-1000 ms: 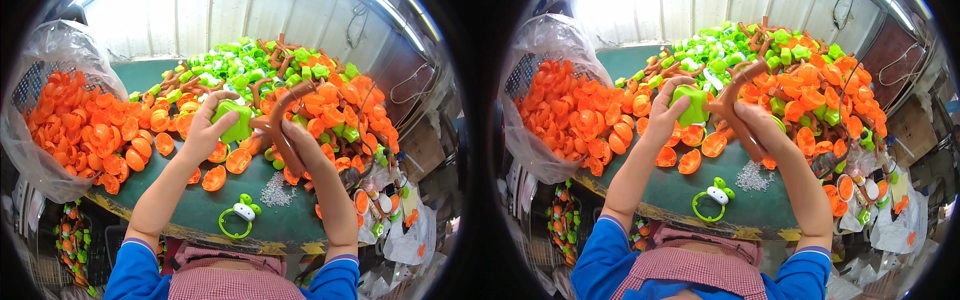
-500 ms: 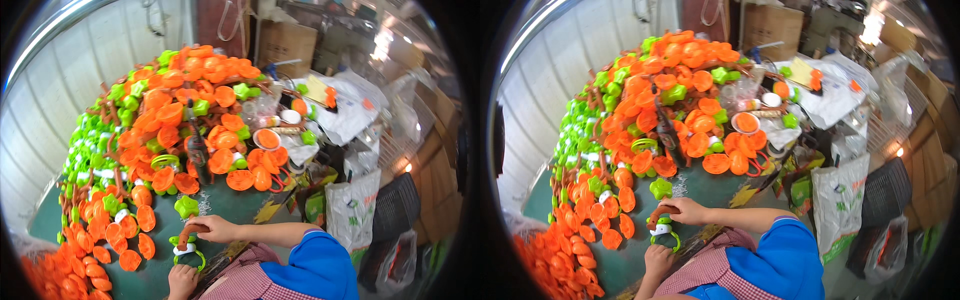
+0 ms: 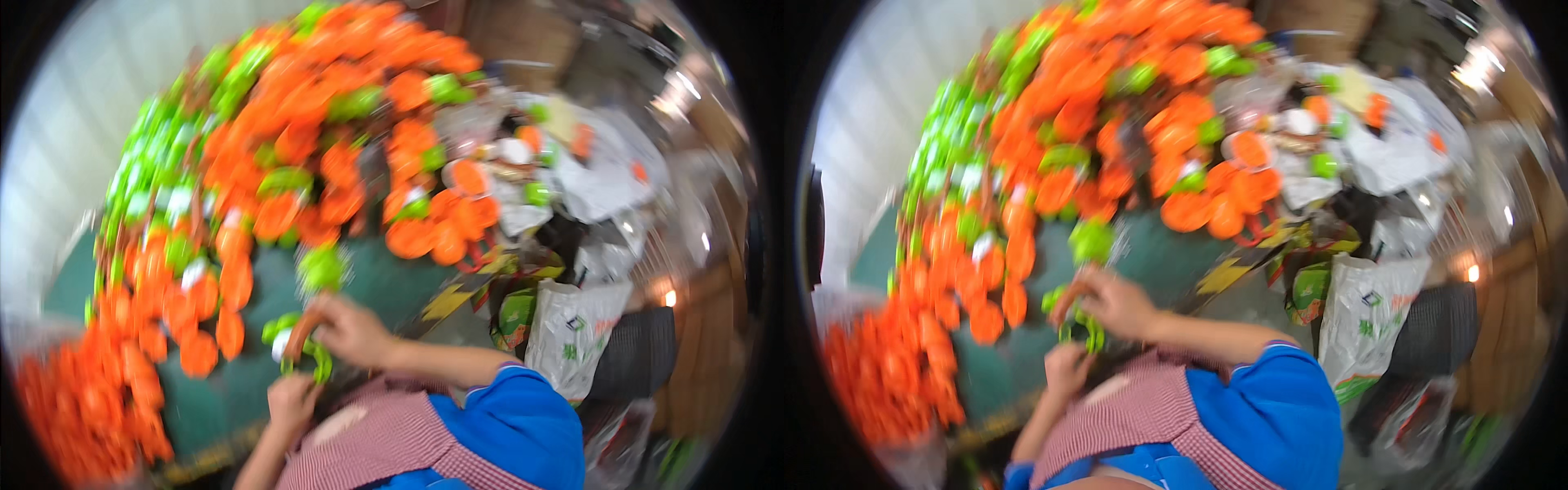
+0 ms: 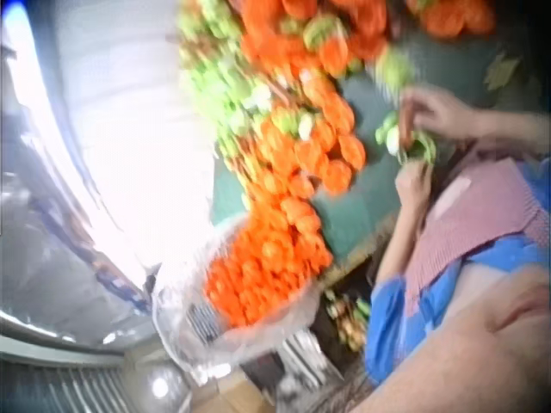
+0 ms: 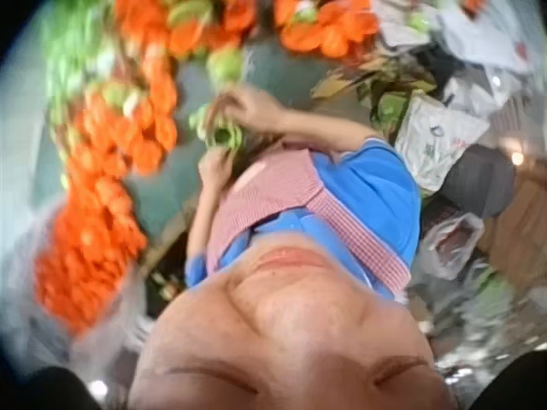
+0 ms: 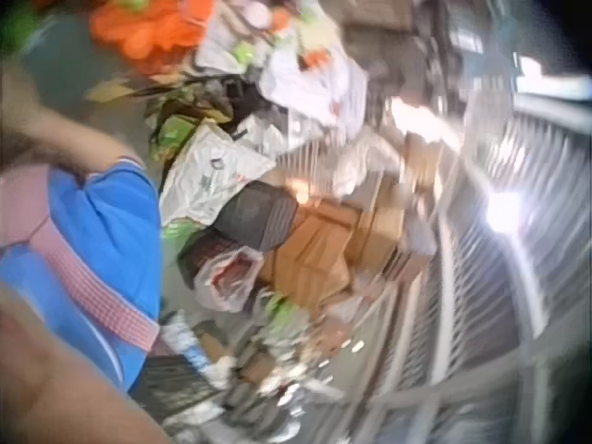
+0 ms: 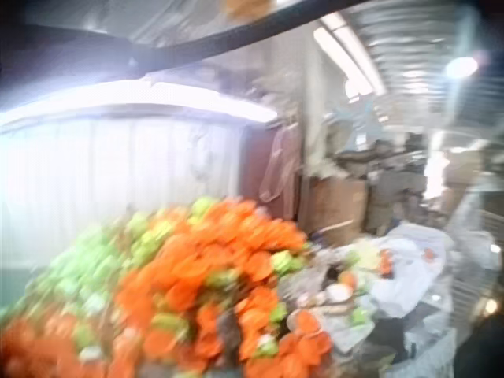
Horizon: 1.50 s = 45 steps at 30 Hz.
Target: The person assembles small plastic toys by joining orange and green halves, inserting screws, and tightening them with a power drill. The person repeatedly picks parts from piles on the table, aligns them, and secures them before placing the finished units aside.
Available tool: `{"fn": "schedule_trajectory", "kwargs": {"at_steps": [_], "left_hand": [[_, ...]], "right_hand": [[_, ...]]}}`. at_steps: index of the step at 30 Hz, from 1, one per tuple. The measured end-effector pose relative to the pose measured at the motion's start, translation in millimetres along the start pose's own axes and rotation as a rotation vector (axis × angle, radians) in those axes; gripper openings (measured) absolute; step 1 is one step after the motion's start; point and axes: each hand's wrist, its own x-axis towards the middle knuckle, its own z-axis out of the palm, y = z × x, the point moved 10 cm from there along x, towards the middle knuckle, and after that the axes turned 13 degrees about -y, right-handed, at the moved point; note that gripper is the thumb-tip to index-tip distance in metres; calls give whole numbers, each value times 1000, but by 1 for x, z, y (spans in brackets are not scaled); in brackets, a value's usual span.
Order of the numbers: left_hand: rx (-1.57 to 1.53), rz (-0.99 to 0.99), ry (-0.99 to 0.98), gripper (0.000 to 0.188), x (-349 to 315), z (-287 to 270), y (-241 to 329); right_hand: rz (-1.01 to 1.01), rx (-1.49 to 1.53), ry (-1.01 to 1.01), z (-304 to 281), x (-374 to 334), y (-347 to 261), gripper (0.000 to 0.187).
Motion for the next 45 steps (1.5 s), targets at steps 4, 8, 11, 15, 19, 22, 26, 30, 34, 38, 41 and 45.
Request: {"fn": "schedule_trajectory", "kwargs": {"at_steps": [4, 8, 11, 15, 19, 22, 26, 30, 34, 38, 41, 45], "left_hand": [[98, -6, -65, 17, 4, -1, 13], [106, 84, 85, 17, 1, -6, 22], [77, 56, 57, 19, -2, -3, 16], [36, 51, 39, 21, -6, 0, 15], [-10, 53, 45, 19, -2, 3, 15], [74, 160, 64, 16, 1, 5, 26], [233, 209, 32, 14, 12, 11, 32], [293, 227, 110, 12, 12, 17, 32], [349, 304, 138, 15, 15, 16, 38], [592, 518, 387, 14, 1, -77, 15], [663, 60, 441, 24, 57, -186, -112], [896, -681, 540, 58, 80, -298, -300]], "right_hand": [[142, 180, -60, -34, -35, 16, 56], [287, -172, 6, -43, -67, 45, 55], [226, -228, -43, -24, -64, 43, 55], [292, -143, -117, -12, -60, 52, 55], [359, -19, -169, -7, -62, 64, 56], [161, -329, -243, 3, -57, 41, 56], [311, -414, -213, -2, -56, 46, 55], [32, -709, -98, -16, -50, 8, 54], [-305, -585, -513, 65, -29, -12, 40], [-382, -605, -667, 81, -30, 16, 23], [-339, -593, -662, 77, -29, 18, 21], [-305, -543, -660, 80, -33, 23, 24]]}}
